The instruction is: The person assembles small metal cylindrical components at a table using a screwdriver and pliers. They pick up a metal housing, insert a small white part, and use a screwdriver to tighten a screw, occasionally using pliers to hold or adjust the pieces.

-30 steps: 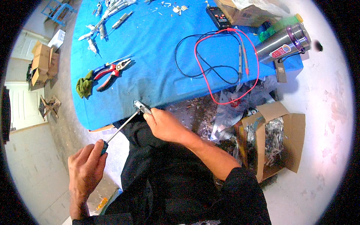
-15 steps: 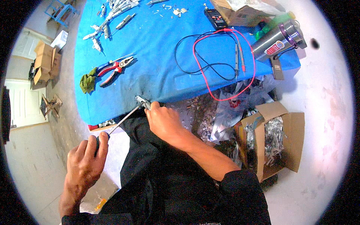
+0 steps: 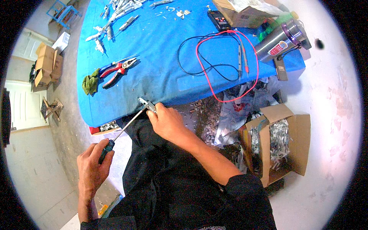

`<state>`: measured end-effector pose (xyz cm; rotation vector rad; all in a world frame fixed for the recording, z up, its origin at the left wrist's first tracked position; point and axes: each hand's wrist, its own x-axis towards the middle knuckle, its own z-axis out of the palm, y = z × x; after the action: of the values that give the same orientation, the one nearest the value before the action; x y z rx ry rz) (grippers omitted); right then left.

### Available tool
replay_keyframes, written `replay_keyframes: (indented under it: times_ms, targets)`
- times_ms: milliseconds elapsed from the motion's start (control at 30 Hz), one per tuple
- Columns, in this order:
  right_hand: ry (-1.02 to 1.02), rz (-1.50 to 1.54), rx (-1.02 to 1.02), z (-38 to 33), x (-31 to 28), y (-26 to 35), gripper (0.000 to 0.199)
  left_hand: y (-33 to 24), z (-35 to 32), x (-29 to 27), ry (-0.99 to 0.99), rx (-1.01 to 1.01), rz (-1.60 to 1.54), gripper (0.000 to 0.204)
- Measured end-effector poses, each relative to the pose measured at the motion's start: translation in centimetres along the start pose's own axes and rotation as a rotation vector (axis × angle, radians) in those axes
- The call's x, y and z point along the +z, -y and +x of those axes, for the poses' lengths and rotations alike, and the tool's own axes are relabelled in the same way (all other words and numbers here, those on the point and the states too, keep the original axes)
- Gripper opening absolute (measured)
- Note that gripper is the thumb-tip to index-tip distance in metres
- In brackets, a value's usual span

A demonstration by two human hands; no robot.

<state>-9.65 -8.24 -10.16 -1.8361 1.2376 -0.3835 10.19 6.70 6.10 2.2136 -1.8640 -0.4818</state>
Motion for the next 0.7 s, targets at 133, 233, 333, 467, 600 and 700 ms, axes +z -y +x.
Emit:
replay_keyframes:
  times_ms: [133,233,333,467,600,700]
  targets:
    - [-0.019,0.08,-0.018,0.11,-0.01,-0.15,0.038,0.18,0.22,-0.08,-0.002,-0.003,0.01,0.034]
    - [-0.006,0.122,-0.032,0.24,-0.11,-0.16,0.038,0.3,0.17,-0.15,0.002,0.023,0.033,0.034]
    - [0.009,0.141,-0.017,0.31,-0.18,-0.08,0.037,0.05,0.13,-0.37,0.005,0.021,0.044,0.036]
    - [0.04,0.216,0.019,0.41,-0.24,-0.02,0.037,-0.16,0.09,-0.58,0.004,0.004,0.043,0.037]
    - [0.07,0.28,0.054,0.44,-0.23,0.03,0.037,0.05,-0.34,-0.34,-0.012,0.016,0.029,0.037]
    - [0.067,0.259,0.051,0.45,-0.2,0.1,0.038,0.44,-0.5,0.05,-0.03,0.02,0.019,0.037]
